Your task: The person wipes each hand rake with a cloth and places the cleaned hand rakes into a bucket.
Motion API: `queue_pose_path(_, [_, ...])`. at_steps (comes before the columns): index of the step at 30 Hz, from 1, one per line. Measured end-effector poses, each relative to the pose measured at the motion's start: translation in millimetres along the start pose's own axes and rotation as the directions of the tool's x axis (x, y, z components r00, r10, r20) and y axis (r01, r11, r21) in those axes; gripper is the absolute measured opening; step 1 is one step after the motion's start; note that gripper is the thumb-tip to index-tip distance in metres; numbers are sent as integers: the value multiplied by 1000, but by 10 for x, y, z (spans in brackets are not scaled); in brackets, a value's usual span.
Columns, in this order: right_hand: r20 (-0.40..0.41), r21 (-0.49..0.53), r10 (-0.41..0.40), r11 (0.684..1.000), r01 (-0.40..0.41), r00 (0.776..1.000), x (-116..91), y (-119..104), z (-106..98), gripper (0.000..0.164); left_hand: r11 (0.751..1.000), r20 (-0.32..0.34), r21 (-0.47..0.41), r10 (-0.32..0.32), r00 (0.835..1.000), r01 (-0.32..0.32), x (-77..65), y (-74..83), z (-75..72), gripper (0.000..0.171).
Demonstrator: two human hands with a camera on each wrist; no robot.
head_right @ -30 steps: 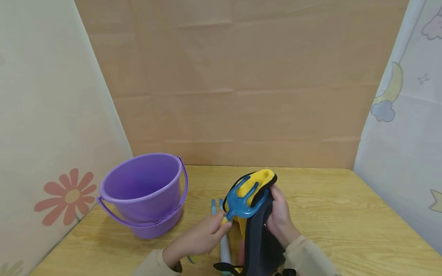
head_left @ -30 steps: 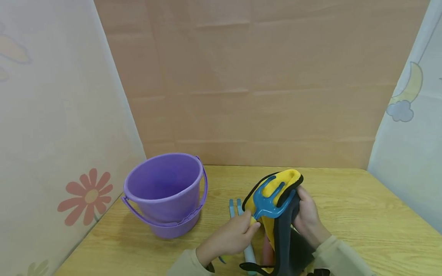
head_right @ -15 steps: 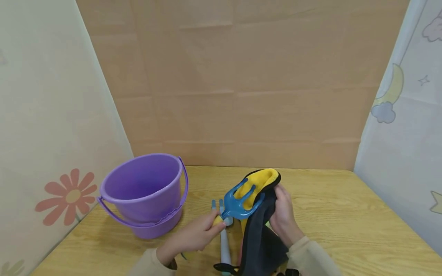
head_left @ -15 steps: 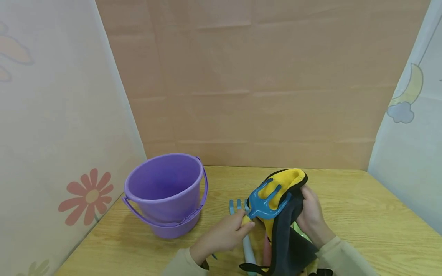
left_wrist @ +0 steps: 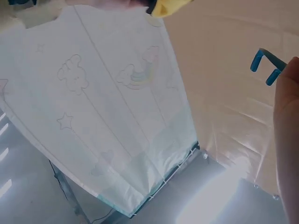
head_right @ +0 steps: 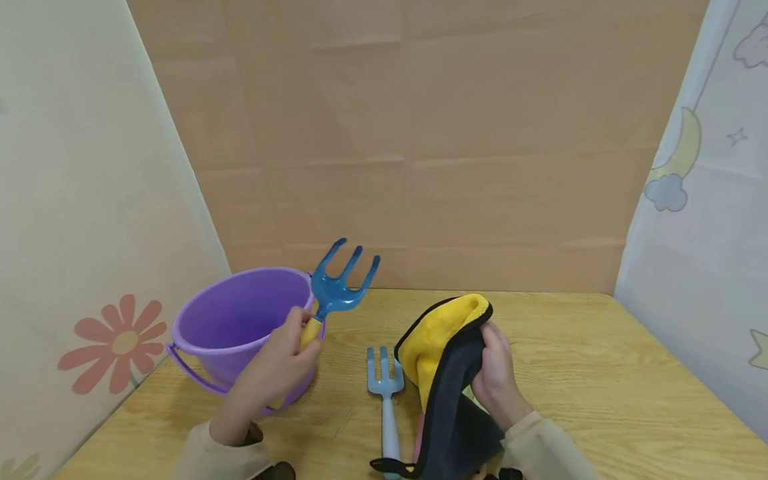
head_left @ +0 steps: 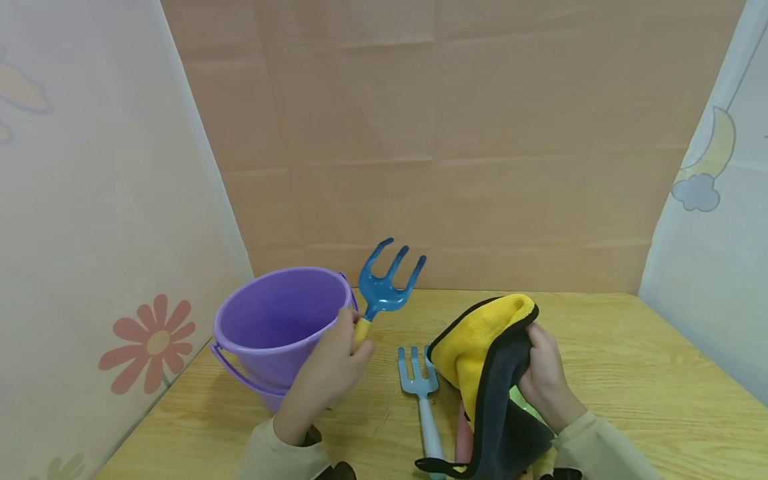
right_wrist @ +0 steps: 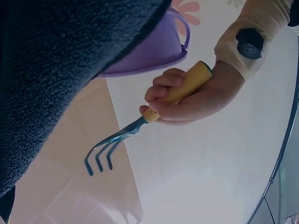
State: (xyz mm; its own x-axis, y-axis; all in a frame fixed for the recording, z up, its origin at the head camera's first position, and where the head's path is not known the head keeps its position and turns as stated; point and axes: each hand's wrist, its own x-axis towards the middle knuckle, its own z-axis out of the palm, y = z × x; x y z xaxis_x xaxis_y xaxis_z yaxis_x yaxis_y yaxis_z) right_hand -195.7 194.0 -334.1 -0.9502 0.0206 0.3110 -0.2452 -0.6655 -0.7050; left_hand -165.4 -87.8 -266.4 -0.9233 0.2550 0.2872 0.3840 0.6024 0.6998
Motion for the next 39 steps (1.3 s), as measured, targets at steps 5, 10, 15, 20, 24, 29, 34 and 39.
queue_pose_path(5, [-4,-19,13,1000,-13,1000,-2,3,-4,30,980,-166,182,-45,985,75,4,8,-251,18])
queue_pose_path(10, [-13,-39,36,999,-36,999,-17,5,-20,29,897,-298,414,-25,954,152,-7,-45,-463,26])
queue_pose_path(15, [-31,-62,40,997,-42,999,-18,12,-30,30,822,-398,529,20,917,212,-10,-133,-597,28])
queue_pose_path(20, [-59,-107,48,993,-54,997,-22,21,-35,31,792,-429,553,5,903,258,-12,-213,-643,14])
queue_pose_path(24, [-43,-112,49,992,-54,998,-26,27,-47,31,788,-422,543,-43,906,291,4,-257,-664,6])
queue_pose_path(29, [-29,-98,49,994,-52,998,-19,32,-45,32,789,-377,530,-108,920,310,75,-307,-676,7])
queue_pose_path(34, [-55,-122,54,991,-60,997,-23,41,-38,34,772,-367,545,-133,921,328,131,-381,-667,15])
queue_pose_path(39, [-60,-118,65,990,-71,996,-30,50,-44,31,758,-354,564,-137,925,328,177,-437,-657,19])
